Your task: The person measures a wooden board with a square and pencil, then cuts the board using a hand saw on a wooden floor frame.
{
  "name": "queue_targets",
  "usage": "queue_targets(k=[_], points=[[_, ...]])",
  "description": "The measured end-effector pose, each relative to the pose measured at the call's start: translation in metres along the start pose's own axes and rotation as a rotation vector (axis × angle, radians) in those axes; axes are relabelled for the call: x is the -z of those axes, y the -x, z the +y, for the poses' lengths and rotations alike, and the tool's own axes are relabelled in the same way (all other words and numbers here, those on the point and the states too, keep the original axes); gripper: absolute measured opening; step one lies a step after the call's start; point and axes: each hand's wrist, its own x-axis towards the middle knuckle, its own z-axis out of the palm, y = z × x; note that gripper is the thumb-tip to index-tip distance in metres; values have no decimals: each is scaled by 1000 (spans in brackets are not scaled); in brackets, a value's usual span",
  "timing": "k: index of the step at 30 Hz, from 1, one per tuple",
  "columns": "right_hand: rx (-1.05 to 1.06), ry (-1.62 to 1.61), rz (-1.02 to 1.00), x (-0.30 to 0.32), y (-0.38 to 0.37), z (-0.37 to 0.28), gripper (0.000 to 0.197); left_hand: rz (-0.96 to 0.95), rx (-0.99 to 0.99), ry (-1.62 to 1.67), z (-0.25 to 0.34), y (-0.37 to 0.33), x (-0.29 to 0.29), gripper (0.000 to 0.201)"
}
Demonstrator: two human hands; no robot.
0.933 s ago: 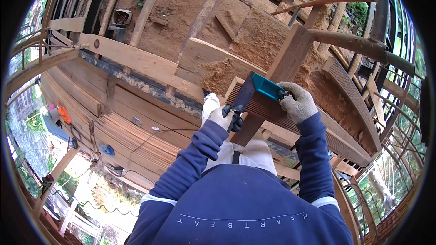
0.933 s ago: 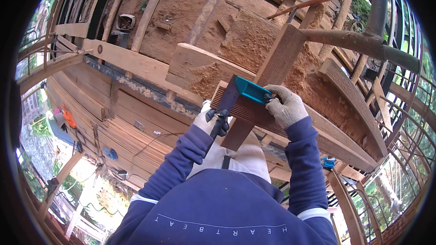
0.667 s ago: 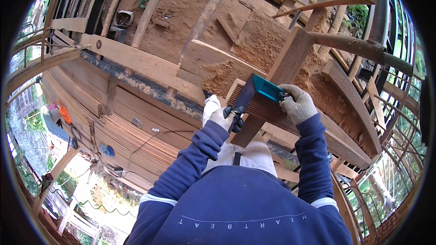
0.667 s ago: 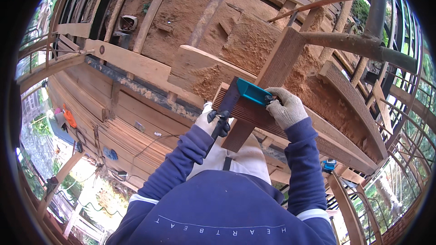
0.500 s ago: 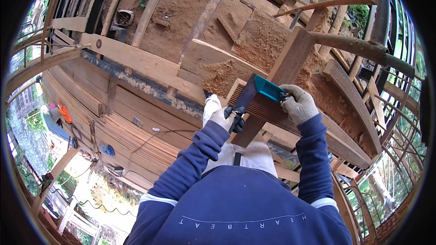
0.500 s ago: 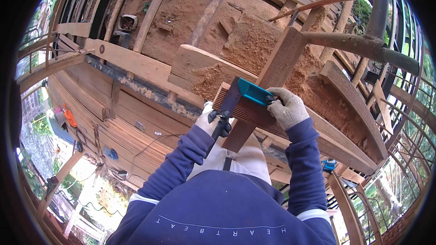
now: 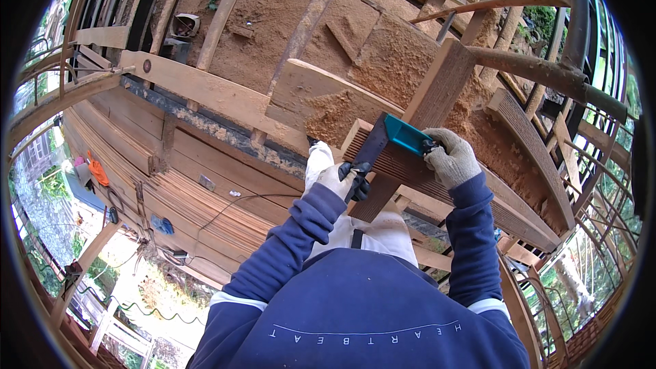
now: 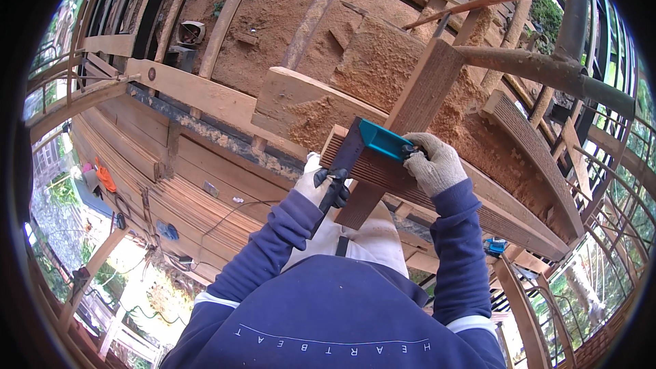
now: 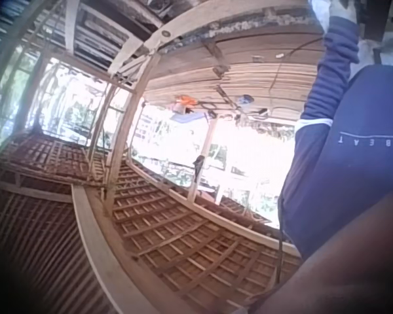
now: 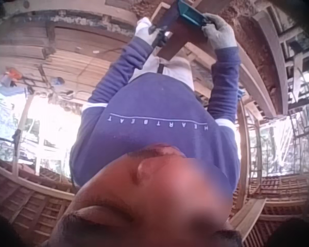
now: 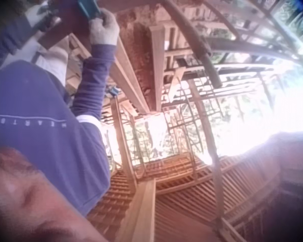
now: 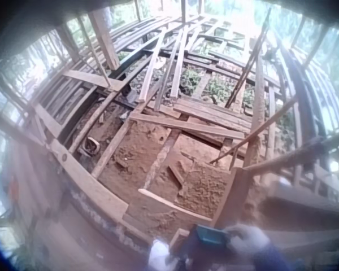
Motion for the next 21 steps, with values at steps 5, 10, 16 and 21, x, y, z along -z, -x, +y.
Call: queue_targets(k=[5, 10, 16, 21], points=[[-14, -26, 5, -1, 1, -1, 34, 19, 1, 15, 4, 3, -3, 28], [75, -11, -10, -1, -3, 10, 35, 18, 12, 99, -6, 0, -1, 26], [73, 19, -13, -1, -2, 10, 38, 44, -18, 136, -3, 1, -5, 36], [66, -26, 74, 3, 6, 8, 50, 34, -35, 195, -7, -3, -5, 34]])
